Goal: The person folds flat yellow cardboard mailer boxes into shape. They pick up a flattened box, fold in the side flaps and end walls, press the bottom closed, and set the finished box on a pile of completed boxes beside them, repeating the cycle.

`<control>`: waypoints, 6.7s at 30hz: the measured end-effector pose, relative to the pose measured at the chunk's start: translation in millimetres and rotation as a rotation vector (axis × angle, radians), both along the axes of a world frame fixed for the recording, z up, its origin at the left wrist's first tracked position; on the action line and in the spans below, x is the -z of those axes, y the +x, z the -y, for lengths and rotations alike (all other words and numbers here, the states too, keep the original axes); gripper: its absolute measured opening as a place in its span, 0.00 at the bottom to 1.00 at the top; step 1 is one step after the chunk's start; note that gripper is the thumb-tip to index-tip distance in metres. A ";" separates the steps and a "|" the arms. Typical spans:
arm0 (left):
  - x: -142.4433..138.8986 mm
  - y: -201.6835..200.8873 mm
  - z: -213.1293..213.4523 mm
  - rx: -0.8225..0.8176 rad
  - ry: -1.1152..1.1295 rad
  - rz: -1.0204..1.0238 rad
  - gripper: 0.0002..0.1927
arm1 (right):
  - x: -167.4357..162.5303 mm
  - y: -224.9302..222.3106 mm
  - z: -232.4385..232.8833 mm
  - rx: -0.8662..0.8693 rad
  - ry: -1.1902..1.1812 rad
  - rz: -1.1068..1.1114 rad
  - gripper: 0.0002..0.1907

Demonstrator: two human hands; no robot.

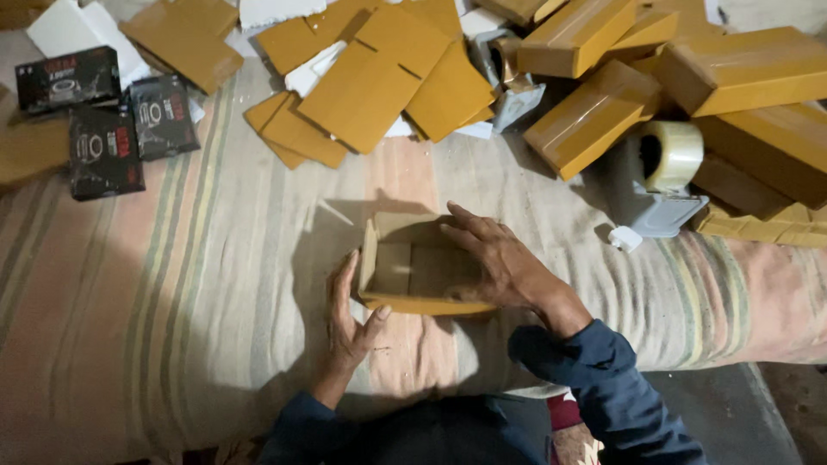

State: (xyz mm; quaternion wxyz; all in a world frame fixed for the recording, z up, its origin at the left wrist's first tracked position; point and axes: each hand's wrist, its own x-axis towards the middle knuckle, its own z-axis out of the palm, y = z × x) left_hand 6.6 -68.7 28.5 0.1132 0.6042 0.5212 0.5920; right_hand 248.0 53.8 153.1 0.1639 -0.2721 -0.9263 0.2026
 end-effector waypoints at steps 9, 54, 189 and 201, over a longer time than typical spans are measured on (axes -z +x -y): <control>9.7 -3.3 -25.0 0.191 -0.115 -0.069 0.26 | 35.4 3.1 23.7 0.339 0.047 -0.404 0.28; 24.2 27.4 -13.1 0.062 -0.131 0.114 0.24 | 85.8 -0.8 30.1 0.388 0.152 0.193 0.42; -51.6 42.6 -17.2 0.123 -0.507 -0.960 0.61 | 78.1 -27.8 67.6 0.249 0.564 0.363 0.37; -38.8 9.4 -8.2 0.061 -0.563 -0.799 0.62 | 77.9 32.6 61.8 0.307 0.435 0.213 0.32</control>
